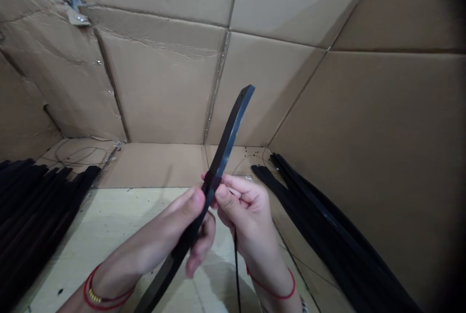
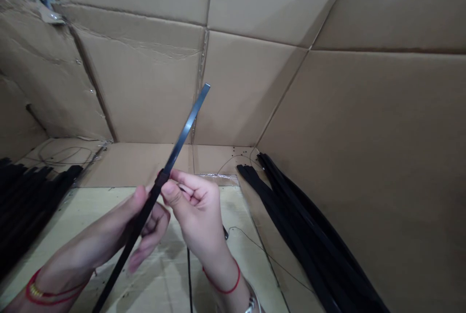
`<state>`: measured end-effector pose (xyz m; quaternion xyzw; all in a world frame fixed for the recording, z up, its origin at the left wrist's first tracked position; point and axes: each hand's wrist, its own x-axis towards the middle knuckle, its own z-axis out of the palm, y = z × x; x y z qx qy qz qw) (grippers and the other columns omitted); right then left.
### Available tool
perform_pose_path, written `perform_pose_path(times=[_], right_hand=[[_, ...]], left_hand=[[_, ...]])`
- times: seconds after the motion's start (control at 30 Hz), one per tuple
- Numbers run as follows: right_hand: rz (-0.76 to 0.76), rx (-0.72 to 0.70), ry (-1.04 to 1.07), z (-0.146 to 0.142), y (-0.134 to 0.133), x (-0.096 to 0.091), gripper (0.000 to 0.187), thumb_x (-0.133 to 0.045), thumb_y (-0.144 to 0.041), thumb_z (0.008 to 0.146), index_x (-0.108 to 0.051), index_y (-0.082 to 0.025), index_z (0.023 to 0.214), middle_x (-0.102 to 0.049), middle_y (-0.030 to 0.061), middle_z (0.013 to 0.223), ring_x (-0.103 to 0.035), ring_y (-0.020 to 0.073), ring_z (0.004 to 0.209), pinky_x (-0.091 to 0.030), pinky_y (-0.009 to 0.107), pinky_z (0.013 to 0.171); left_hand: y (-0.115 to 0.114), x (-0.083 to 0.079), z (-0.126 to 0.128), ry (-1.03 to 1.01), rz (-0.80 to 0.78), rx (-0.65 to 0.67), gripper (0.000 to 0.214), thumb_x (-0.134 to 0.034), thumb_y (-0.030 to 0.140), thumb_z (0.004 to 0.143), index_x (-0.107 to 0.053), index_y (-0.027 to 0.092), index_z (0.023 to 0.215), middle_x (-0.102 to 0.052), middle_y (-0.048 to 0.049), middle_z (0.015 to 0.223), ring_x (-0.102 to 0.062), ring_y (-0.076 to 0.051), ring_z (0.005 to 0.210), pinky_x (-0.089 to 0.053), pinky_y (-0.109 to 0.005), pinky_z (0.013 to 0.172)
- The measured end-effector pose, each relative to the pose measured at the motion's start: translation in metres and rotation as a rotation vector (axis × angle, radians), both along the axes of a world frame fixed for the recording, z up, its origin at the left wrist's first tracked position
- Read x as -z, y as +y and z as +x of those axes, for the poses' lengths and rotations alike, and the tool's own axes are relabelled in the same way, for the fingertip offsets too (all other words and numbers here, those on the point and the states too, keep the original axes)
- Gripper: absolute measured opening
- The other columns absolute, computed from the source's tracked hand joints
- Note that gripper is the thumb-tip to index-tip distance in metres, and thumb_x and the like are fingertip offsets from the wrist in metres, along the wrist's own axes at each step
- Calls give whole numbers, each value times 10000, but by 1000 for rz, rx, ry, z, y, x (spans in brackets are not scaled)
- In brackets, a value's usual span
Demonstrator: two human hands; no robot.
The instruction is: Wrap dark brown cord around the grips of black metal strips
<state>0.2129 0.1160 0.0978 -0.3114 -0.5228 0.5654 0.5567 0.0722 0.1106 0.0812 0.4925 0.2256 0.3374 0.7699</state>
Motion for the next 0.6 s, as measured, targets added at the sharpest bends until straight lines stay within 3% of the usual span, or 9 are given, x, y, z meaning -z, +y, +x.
perform_pose_path(times=[0.07,0.13,0.23,0.33,0.43,0.6], right_hand=[[-13,70,25,-5,-2,-1,224,-726,-350,808,-736,-157,921,-321,-71,505,-170,38,440,-130,177,373],[-9,57,70,-9,-4,-3,157,-720,-318,822,-722,-170,873,-257,-82,507,-142,36,442,-129,166,366],[36,22,89,-13,-6,-6,154,-662,-239,878,-693,-170,744,-231,-83,507,-137,26,431,-173,147,361],[139,20,69,-16,-8,-5,138,-609,-194,912,-727,-206,842,-299,-74,520,-225,25,429,-267,132,389],[207,70,55,-21,-9,3,147,-582,-192,927,-722,-217,890,-432,-58,529,-403,35,449,-368,137,432],[138,55,66,-24,-7,14,178,-560,-252,945,-635,-179,801,-543,-41,495,-543,90,391,-443,189,400]], left_hand=[[-2,-2,6,252,207,-342,393,-478,574,913,-466,219,1080,-481,55,616,-434,-74,487,-373,-156,473],[-6,-4,9,466,396,-552,344,-492,523,926,-470,233,1110,-493,47,647,-463,-96,545,-357,-178,507],[-10,-7,7,720,625,-647,334,-381,519,962,-510,218,1028,-559,18,643,-516,-136,558,-348,-226,519],[-10,-7,3,795,786,-781,318,-347,456,986,-511,206,877,-574,17,597,-519,-128,507,-319,-237,500],[-11,-5,4,650,745,-824,328,-350,413,998,-492,196,797,-548,31,559,-509,-93,481,-338,-209,487],[-14,-9,12,267,331,-657,414,-384,515,973,-501,173,772,-526,30,577,-480,-65,464,-388,-166,450]])
